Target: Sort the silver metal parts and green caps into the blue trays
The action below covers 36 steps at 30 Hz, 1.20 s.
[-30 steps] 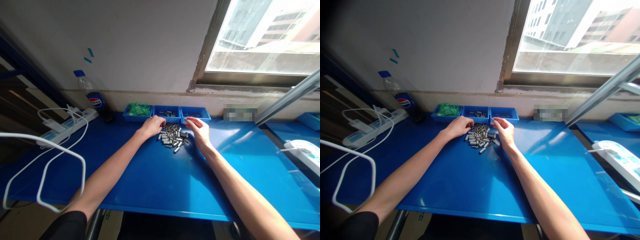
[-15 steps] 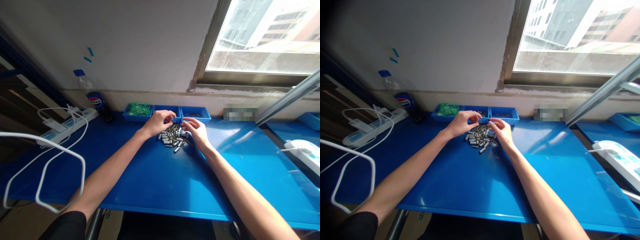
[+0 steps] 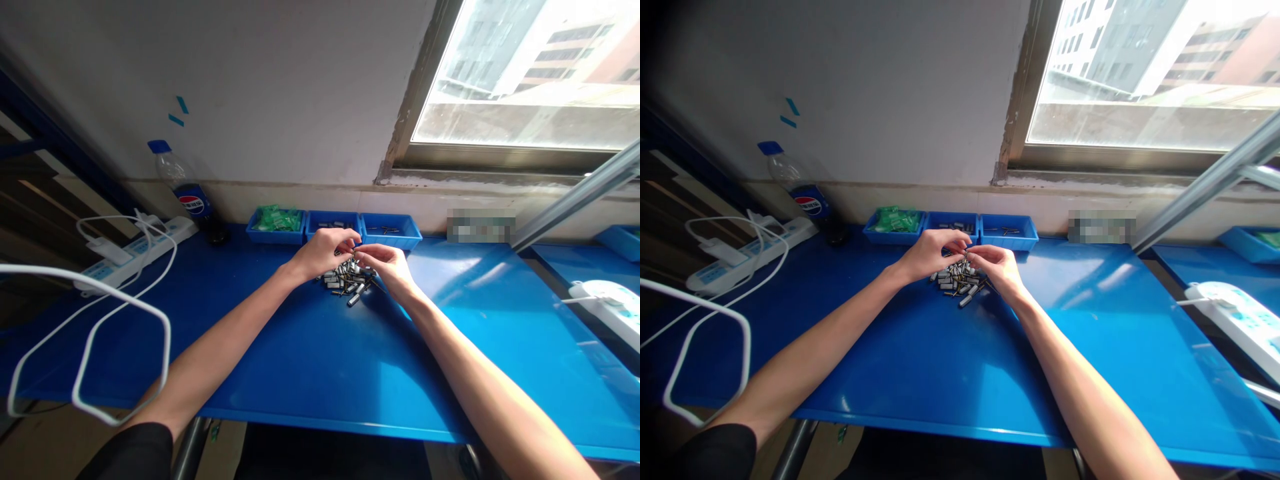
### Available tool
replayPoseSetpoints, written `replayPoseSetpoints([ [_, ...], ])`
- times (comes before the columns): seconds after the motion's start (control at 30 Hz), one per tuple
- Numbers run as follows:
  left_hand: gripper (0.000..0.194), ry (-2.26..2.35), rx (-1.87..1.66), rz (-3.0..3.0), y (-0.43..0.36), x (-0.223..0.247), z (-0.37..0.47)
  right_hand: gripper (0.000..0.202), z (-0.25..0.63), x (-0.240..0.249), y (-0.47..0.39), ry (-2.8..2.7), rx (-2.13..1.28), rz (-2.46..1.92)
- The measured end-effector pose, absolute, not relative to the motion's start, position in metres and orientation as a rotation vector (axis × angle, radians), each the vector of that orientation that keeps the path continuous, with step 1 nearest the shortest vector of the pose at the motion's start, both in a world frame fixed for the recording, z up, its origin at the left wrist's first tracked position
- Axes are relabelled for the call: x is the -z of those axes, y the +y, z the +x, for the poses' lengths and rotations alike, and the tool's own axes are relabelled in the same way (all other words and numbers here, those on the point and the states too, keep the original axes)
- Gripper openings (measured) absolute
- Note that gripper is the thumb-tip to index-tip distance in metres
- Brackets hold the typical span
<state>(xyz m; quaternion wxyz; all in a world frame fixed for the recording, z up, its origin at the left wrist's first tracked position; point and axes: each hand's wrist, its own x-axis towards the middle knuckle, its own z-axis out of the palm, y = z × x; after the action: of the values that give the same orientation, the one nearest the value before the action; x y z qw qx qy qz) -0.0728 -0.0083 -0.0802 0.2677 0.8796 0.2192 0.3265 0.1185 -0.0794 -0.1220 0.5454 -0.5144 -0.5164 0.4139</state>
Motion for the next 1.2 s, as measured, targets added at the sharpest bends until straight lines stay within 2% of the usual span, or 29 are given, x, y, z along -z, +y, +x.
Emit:
replayPoseSetpoints([
  [0.13,0.023,0.702,-0.807,2.408,-0.003,0.081,-0.075,0.034,0.121,0.123,-0.077,-1.186,-0.923,-1.236],
  [0.37,0.019,1.030,-0.460,2.589,0.012,0.085,-0.089,0.038,0.137,0.131,-0.069,-0.968,-0.595,-1.229],
  [0.53,0.022,1.065,-0.379,2.560,0.015,0.093,-0.092,0.044,0.143,0.138,-0.066,-0.954,-0.606,-1.181],
  [0.73,0.021,1.087,-0.366,2.582,0.014,0.096,-0.090,0.042,0.139,0.137,-0.067,-0.975,-0.653,-1.209],
  [0.97,0.029,1.133,-0.345,2.587,0.012,0.093,-0.090,0.041,0.138,0.136,-0.067,-0.981,-0.669,-1.221],
  [1.2,0.023,1.107,-0.548,2.598,0.016,0.091,-0.091,0.040,0.137,0.135,-0.067,-0.978,-0.693,-1.234],
])
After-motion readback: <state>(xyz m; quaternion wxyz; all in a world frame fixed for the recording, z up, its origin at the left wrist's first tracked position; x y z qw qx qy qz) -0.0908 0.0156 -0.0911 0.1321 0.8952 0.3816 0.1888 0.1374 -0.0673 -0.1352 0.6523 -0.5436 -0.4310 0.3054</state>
